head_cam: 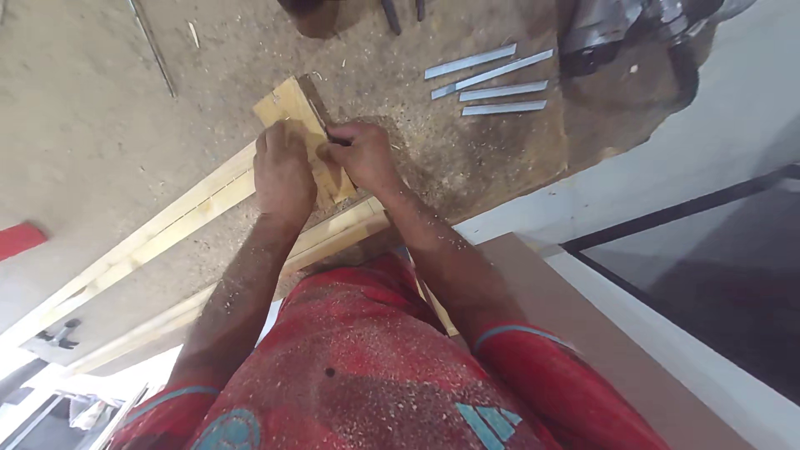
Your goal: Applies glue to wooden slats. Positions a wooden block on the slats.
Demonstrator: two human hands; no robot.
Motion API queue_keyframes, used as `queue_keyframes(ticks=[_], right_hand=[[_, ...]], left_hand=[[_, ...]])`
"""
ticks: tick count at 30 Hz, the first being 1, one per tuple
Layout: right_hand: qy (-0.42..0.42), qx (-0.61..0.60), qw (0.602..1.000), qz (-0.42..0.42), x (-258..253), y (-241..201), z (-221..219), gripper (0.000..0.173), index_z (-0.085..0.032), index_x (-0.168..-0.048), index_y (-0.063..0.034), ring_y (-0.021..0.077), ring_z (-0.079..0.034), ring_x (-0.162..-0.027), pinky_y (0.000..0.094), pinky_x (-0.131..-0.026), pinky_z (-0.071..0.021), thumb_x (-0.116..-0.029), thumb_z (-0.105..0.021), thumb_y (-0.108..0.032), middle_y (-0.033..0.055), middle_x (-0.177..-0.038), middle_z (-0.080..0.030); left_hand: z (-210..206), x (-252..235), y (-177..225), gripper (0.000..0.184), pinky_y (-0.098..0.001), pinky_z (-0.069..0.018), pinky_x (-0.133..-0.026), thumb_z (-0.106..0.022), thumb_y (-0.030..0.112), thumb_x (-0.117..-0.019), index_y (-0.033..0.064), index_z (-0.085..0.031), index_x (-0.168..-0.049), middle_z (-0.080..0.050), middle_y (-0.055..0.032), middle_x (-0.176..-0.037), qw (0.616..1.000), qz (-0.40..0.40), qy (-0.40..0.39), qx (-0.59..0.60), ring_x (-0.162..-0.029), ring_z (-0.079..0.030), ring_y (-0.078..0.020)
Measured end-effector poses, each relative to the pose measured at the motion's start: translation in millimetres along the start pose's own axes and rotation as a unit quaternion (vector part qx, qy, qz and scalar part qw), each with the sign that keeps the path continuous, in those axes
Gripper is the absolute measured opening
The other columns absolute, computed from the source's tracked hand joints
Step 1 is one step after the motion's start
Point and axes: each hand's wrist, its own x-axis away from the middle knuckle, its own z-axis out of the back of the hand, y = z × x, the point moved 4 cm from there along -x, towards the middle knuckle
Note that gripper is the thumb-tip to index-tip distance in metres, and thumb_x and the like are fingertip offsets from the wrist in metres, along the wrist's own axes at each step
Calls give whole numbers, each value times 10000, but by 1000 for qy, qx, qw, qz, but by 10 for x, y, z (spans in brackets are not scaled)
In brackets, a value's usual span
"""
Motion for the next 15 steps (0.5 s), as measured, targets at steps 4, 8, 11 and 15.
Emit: queue_keyframes(ticks=[4,8,11,15], right_hand=[[47,23,999,11,70,6,-28,242,-799,-1078,-153,72,-731,-931,343,-883,-615,-936,-738,-339,-21,-1010,-779],[62,101,993,20,127,-10,-25,274,-789,-936,-160,138,-717,-836,417,-781,-597,-971,-677,-408,1,-902,-755],[0,160,987,-15,227,-222,185,290,-779,-1019,-163,189,-718,-919,478,-833,-594,-1010,-610,-398,35,-1001,-749],[121,-124,969,175,920,-1081,1036,114,-657,-1066,-72,109,-687,-785,305,-720,-617,-1045,-581,-154,3,-926,-696]], left_hand=[[17,-2,76,632,-504,-434,-1144,-759,349,-908,-9,-577,-1396,-412,-221,-1574,998,24,-64,-12,-1433,-429,-399],[17,21,126,624,-507,-448,-1127,-779,314,-898,-51,-583,-1365,-411,-252,-1557,998,23,-54,-20,-1417,-435,-421],[20,-2,160,620,-492,-474,-1109,-761,307,-903,-58,-574,-1368,-393,-258,-1566,996,40,-68,-30,-1436,-422,-419],[28,-7,160,581,-496,-510,-1074,-783,270,-878,-52,-605,-1328,-363,-247,-1592,996,53,-76,-12,-1462,-397,-414]])
